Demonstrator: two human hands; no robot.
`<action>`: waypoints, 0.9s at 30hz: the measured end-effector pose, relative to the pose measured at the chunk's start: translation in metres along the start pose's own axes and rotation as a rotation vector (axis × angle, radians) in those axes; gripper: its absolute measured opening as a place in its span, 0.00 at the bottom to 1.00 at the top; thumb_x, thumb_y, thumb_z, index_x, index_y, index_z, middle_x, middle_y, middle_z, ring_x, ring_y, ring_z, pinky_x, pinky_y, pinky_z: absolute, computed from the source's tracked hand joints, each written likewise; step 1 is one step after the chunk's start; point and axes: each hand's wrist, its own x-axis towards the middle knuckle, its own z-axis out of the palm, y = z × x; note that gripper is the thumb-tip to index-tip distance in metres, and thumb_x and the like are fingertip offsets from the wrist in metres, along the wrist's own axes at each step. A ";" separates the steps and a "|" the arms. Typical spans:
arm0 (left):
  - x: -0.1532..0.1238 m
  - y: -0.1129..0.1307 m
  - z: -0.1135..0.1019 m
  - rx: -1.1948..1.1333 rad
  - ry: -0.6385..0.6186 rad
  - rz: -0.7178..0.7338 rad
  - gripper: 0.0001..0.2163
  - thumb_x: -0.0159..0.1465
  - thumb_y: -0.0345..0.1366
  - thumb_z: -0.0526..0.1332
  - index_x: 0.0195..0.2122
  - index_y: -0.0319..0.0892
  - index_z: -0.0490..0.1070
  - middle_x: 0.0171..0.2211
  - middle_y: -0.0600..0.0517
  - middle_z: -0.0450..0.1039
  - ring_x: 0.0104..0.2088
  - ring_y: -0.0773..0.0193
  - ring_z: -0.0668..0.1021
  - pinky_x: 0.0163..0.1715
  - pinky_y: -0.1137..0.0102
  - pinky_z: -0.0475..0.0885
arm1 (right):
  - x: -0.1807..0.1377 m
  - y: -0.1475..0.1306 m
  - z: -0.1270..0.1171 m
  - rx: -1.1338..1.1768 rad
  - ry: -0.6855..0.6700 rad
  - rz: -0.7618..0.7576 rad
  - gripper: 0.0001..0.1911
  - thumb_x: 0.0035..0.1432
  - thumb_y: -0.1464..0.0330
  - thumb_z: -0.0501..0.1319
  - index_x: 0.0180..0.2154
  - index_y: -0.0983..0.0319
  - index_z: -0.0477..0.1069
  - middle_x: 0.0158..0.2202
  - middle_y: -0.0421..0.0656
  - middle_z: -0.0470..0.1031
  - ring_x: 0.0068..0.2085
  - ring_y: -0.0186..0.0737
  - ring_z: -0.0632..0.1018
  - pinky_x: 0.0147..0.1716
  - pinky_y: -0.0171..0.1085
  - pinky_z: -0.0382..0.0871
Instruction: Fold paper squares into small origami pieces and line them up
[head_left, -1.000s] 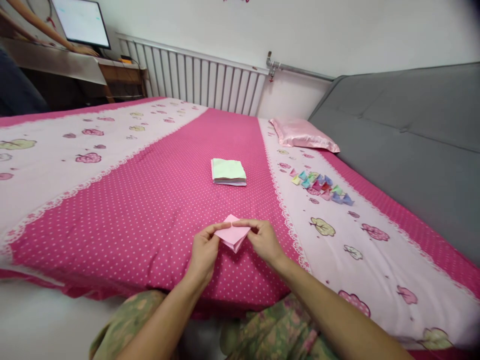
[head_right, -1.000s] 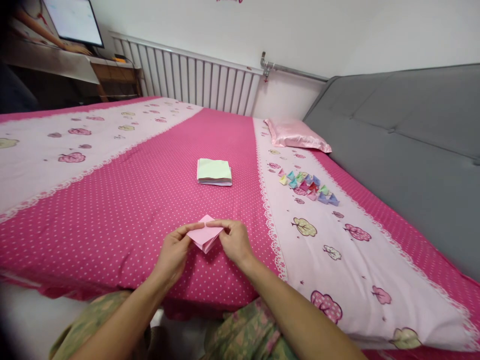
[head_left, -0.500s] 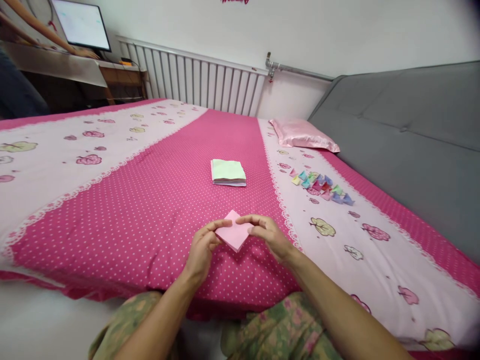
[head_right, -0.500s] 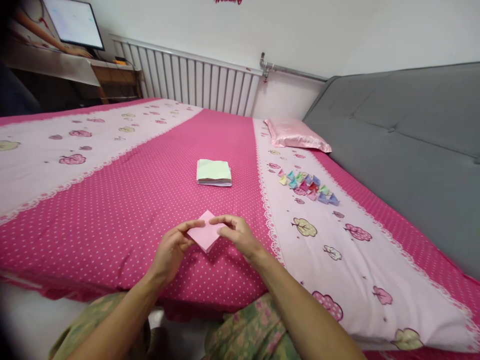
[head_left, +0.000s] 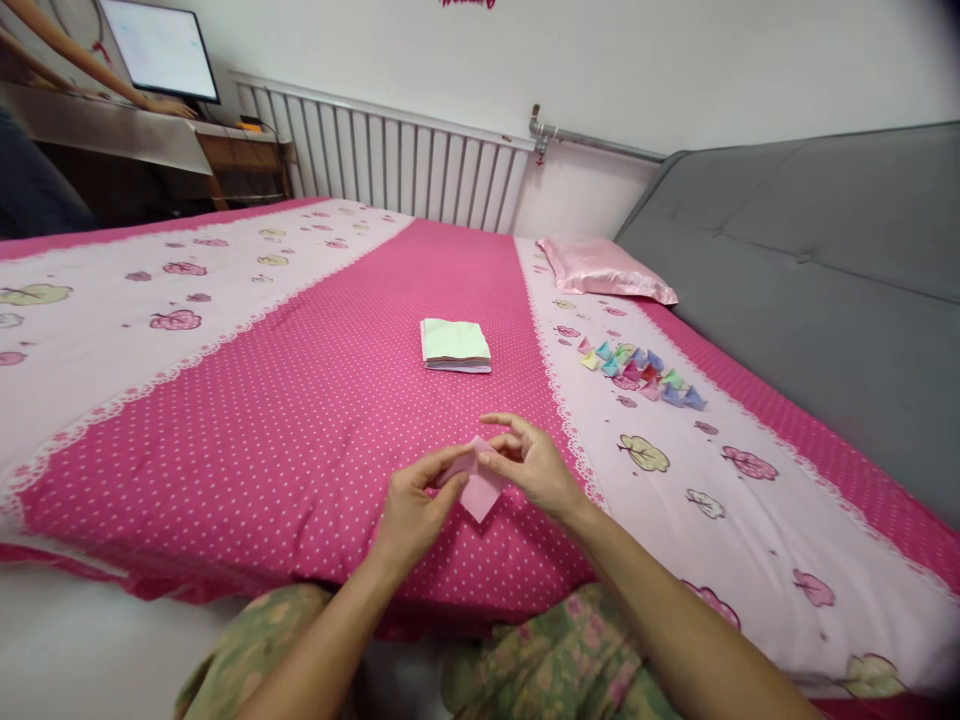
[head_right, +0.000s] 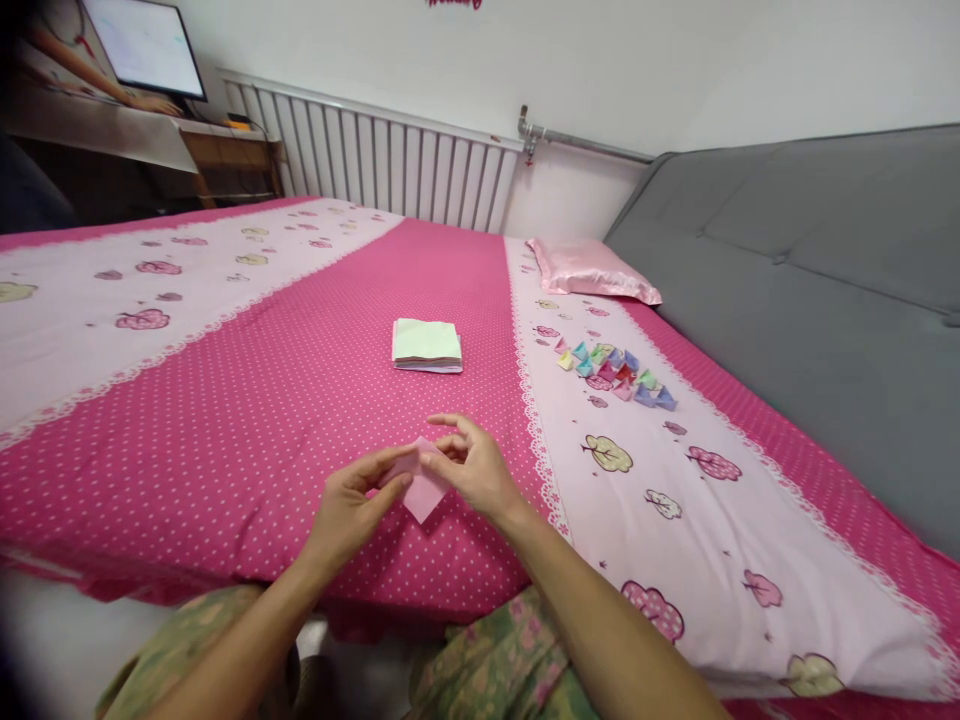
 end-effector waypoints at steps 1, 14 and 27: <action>-0.001 0.001 0.000 0.000 -0.029 0.004 0.17 0.53 0.34 0.62 0.46 0.42 0.71 0.39 0.48 0.76 0.38 0.62 0.77 0.36 0.70 0.71 | 0.000 0.000 0.000 -0.019 -0.011 -0.008 0.19 0.49 0.64 0.62 0.43 0.63 0.68 0.29 0.41 0.75 0.29 0.34 0.75 0.28 0.33 0.67; 0.002 0.000 -0.003 0.100 0.004 -0.022 0.10 0.55 0.39 0.59 0.31 0.39 0.76 0.25 0.50 0.76 0.26 0.65 0.74 0.25 0.74 0.67 | 0.001 0.002 0.002 -0.029 0.082 -0.019 0.11 0.48 0.62 0.63 0.28 0.64 0.73 0.26 0.42 0.74 0.27 0.33 0.73 0.26 0.32 0.67; 0.005 0.003 -0.001 -0.045 0.064 -0.148 0.08 0.47 0.39 0.67 0.22 0.38 0.74 0.18 0.52 0.73 0.19 0.70 0.71 0.20 0.77 0.64 | 0.000 -0.002 0.004 0.022 0.185 -0.006 0.10 0.47 0.62 0.63 0.26 0.64 0.74 0.23 0.40 0.73 0.24 0.32 0.71 0.23 0.30 0.64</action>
